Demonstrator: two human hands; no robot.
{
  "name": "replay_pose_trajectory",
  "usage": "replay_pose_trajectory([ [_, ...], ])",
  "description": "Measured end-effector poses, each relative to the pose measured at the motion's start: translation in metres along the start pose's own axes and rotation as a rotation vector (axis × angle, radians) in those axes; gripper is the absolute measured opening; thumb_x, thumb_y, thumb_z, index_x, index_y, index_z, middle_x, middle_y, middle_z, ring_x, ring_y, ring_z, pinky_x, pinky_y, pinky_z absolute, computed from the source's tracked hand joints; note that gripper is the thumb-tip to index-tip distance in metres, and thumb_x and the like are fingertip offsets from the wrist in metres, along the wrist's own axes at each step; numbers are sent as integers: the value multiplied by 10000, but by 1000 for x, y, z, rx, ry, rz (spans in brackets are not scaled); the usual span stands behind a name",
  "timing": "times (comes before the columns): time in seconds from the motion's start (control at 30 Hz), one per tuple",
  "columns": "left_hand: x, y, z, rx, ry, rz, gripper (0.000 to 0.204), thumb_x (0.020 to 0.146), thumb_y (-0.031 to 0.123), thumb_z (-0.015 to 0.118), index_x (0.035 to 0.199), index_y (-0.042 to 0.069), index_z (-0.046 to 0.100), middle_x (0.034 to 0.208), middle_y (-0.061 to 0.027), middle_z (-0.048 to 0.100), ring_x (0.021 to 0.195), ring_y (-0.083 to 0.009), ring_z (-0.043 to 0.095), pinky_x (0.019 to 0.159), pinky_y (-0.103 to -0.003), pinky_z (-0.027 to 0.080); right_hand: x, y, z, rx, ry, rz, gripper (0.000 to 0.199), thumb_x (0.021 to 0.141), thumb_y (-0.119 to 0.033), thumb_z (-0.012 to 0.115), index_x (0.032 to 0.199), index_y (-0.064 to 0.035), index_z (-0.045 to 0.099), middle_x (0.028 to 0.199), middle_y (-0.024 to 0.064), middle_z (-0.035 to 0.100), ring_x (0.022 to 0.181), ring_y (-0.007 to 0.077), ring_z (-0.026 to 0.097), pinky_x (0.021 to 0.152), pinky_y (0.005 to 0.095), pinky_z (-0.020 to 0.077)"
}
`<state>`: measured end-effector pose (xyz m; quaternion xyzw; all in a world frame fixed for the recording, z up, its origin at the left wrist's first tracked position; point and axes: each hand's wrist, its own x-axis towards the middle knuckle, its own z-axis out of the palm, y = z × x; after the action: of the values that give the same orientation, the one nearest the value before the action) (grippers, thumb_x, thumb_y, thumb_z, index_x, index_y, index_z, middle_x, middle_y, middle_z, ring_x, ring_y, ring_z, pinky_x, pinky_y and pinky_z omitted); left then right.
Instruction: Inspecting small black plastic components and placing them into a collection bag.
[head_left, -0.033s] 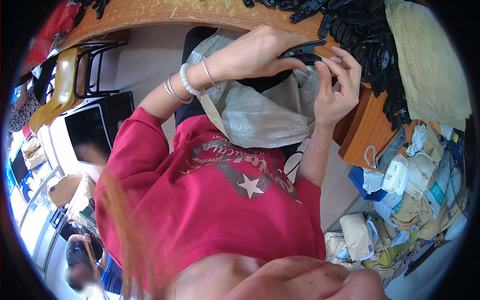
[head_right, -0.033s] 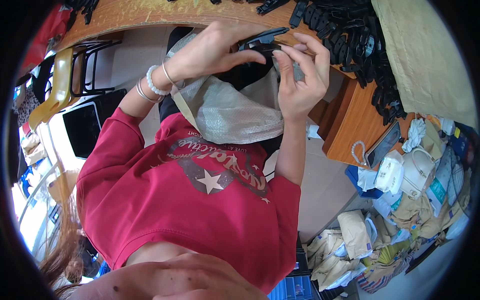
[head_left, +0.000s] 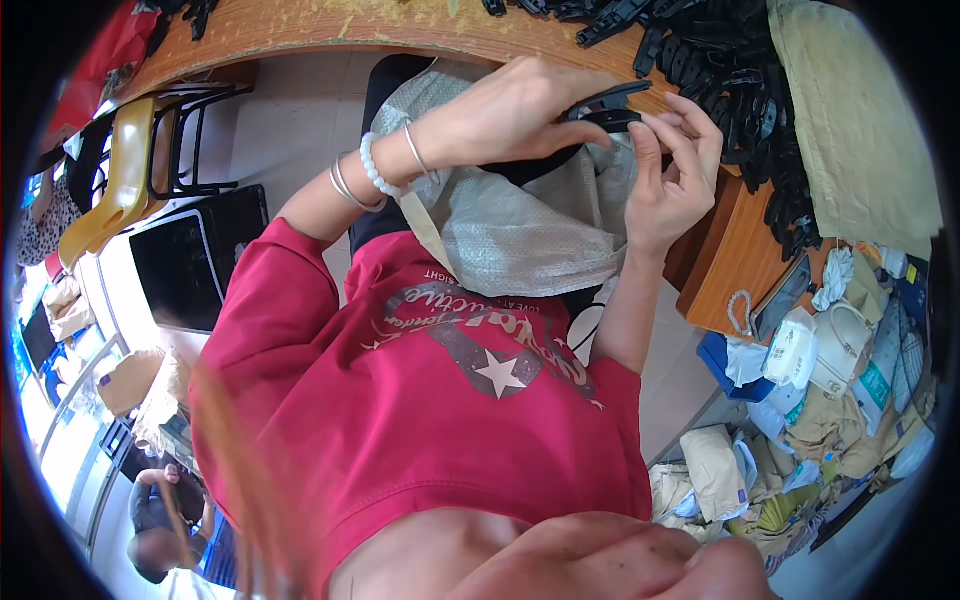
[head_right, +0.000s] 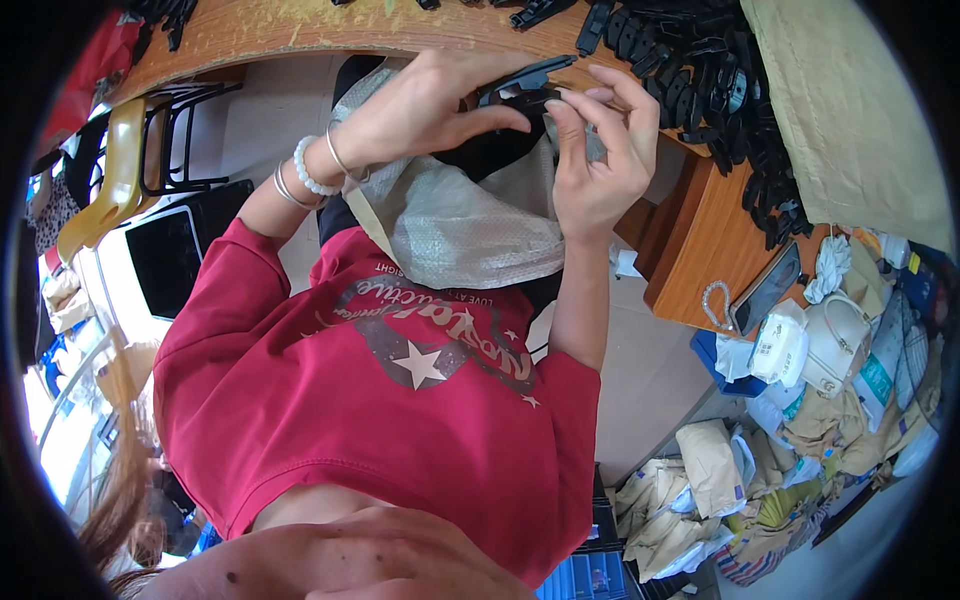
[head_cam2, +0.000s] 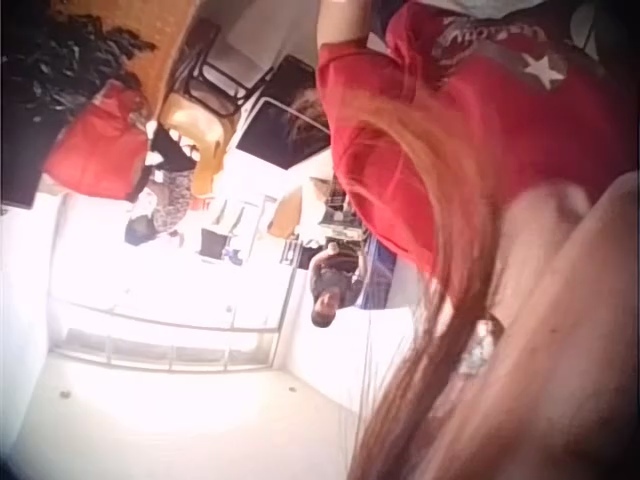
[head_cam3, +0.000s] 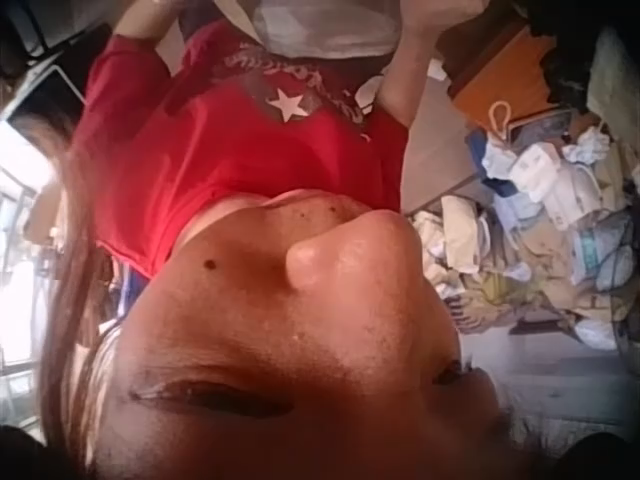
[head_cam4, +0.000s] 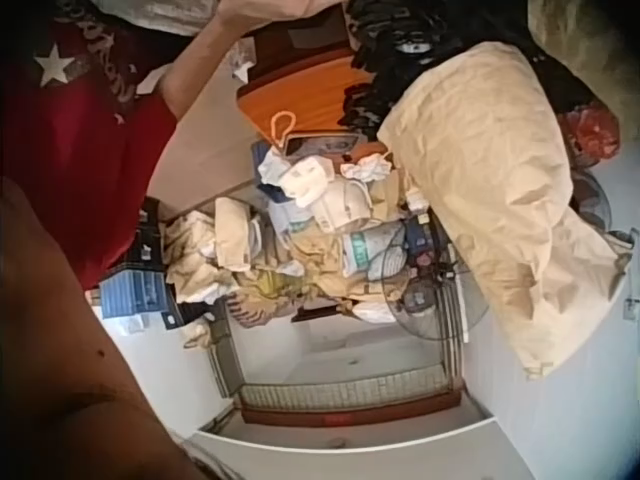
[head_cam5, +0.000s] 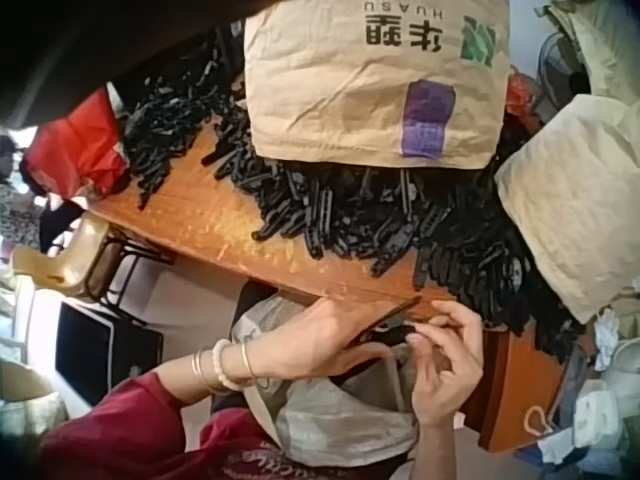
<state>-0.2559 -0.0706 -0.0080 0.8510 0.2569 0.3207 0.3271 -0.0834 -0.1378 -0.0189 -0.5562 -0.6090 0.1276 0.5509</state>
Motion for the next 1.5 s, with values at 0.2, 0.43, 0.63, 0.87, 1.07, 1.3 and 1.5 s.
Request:
replay_pose_trajectory([
  [0.2, 1, 3, 14, -611, -4, -467, 340, 906, 181, 600, 1176, -25, 586, 738, -101, 658, 613, -152, 649, 573, -252, 531, -6, -5, 8, 222, 76, 173, 113, 836, 19, 645, 941, 61, 637, 1031, 121, 576, 777, 164, 624, 631, 241, 531],
  [0.43, 4, 6, 11, -724, -24, -501, 291, 959, 189, 526, 1126, -34, 612, 732, -84, 662, 640, -119, 654, 576, -237, 534, -11, -8, 12, 373, 182, 198, 96, 858, 75, 582, 952, 91, 587, 1030, 152, 563, 703, 191, 659, 632, 270, 564],
  [0.63, -1, 5, 17, -399, -27, -336, 303, 826, 32, 669, 1117, -30, 611, 725, -72, 655, 614, -102, 625, 592, -237, 527, -9, -3, 7, 214, 89, 36, 221, 847, -36, 661, 1043, 47, 600, 1119, 139, 553, 933, 166, 582, 743, 239, 502],
  [0.87, -1, -1, 16, -196, 81, -64, 314, 772, 141, 727, 1045, 10, 645, 696, -212, 597, 573, -335, 583, 530, -346, 454, -7, -5, -5, 267, -22, 239, 263, 820, -30, 688, 1074, 21, 642, 992, 85, 634, 829, 124, 583, 730, 236, 474],
  [1.07, -15, -20, 14, -72, -184, -223, 381, 774, 346, 719, 950, 12, 666, 716, -179, 626, 646, -330, 613, 574, -377, 468, -3, 19, -20, -179, 27, 134, 144, 769, -76, 731, 901, -22, 706, 844, 76, 628, 759, 166, 590, 642, 257, 462],
  [1.3, 44, -48, 2, 404, 264, 152, 192, 838, 184, 659, 919, 16, 614, 873, -89, 642, 704, -247, 645, 591, -333, 501, 8, 52, -29, -938, 33, 1, 256, 735, -217, 768, 882, -27, 679, 803, 69, 519, 772, 253, 519, 705, 365, 414],
  [1.5, 108, -66, -18, 882, 88, 217, 372, 795, 93, 538, 1162, 32, 539, 850, -124, 526, 702, -262, 600, 542, -360, 471, 22, 40, -18, -875, -109, 83, 296, 746, -268, 753, 830, -1, 659, 820, 119, 603, 814, 285, 573, 710, 382, 442],
])
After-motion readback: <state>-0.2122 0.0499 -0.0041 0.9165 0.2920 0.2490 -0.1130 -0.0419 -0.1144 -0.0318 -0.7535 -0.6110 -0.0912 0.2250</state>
